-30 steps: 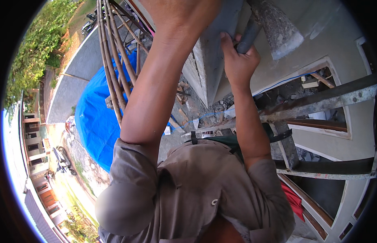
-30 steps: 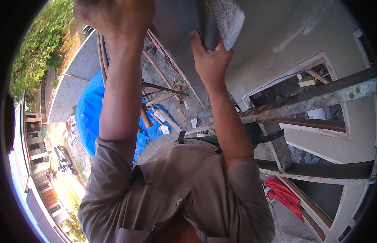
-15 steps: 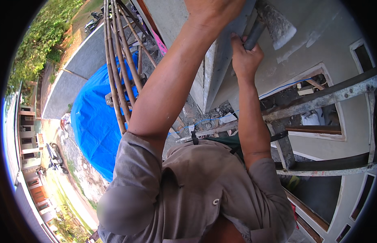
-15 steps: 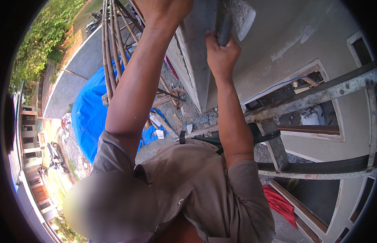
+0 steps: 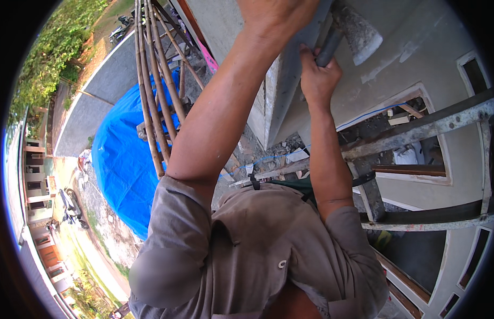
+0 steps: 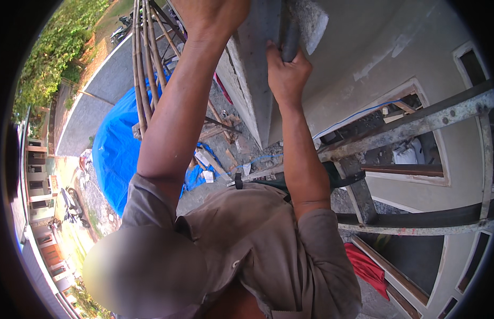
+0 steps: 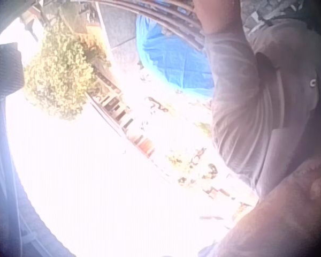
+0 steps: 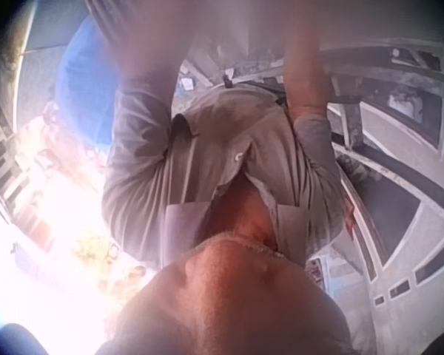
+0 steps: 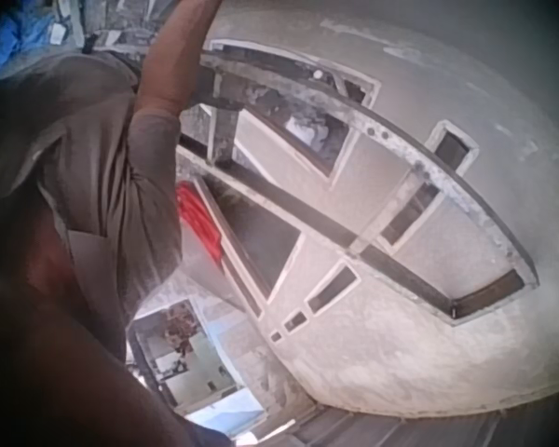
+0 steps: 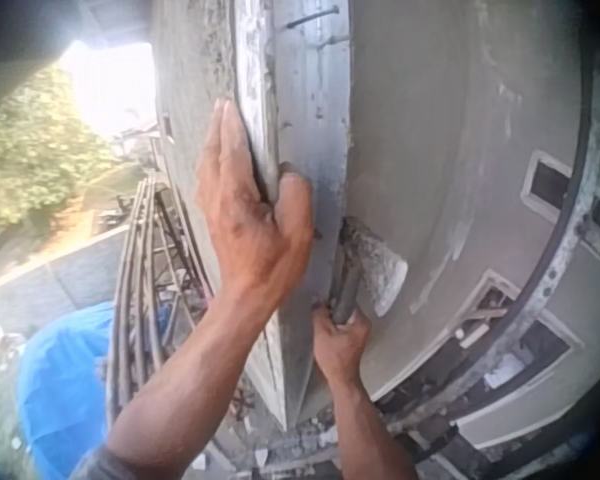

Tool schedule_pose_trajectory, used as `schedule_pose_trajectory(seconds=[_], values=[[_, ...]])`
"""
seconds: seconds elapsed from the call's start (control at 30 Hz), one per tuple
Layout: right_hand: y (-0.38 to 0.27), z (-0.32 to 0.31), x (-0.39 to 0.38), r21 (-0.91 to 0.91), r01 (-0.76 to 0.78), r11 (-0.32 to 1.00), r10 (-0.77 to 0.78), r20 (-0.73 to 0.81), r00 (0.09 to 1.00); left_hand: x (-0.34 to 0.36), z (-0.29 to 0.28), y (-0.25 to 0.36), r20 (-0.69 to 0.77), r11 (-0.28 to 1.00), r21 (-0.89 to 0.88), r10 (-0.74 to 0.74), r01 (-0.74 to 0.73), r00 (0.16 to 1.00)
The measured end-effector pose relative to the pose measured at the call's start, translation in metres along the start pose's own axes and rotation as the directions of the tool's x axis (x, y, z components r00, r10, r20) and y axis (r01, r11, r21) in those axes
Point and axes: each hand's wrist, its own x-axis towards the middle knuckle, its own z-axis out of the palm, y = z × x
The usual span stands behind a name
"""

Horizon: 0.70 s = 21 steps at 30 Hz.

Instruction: The person uses a hammer to tap a metal straightedge against a wet plastered wall, then scrapes and smooths the surface with a trowel. The person repeatedly repositions the straightedge and scrapes along the wall edge to level the plaster.

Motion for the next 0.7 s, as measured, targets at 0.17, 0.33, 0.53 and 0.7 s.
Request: schedule_pose_trajectory(seconds=[0.17, 0.33, 0.53, 0.7], values=[[0.000, 0.000, -0.004, 0.012, 0.062, 0.998, -0.062, -0.010, 0.998, 0.000, -0.005, 0.006, 0.050, 0.994, -0.077, -0.079, 0.083, 0.996], [-0.001, 0.001, -0.006, 0.012, -0.036, 0.999, 0.036, 0.024, 0.999, 0.003, -0.019, 0.008, 0.147, 0.988, -0.086, -0.111, 0.125, 0.983], [0.006, -0.002, -0.003, -0.019, -0.026, 0.999, 0.027, 0.057, 0.998, 0.008, -0.016, 0.015, 0.112, 0.990, -0.049, -0.128, 0.134, 0.986], [0.001, 0.003, -0.005, 0.045, 0.019, 0.999, -0.021, 0.027, 0.999, 0.006, -0.016, 0.014, 0.105, 0.989, -0.042, -0.135, 0.140, 0.985]])
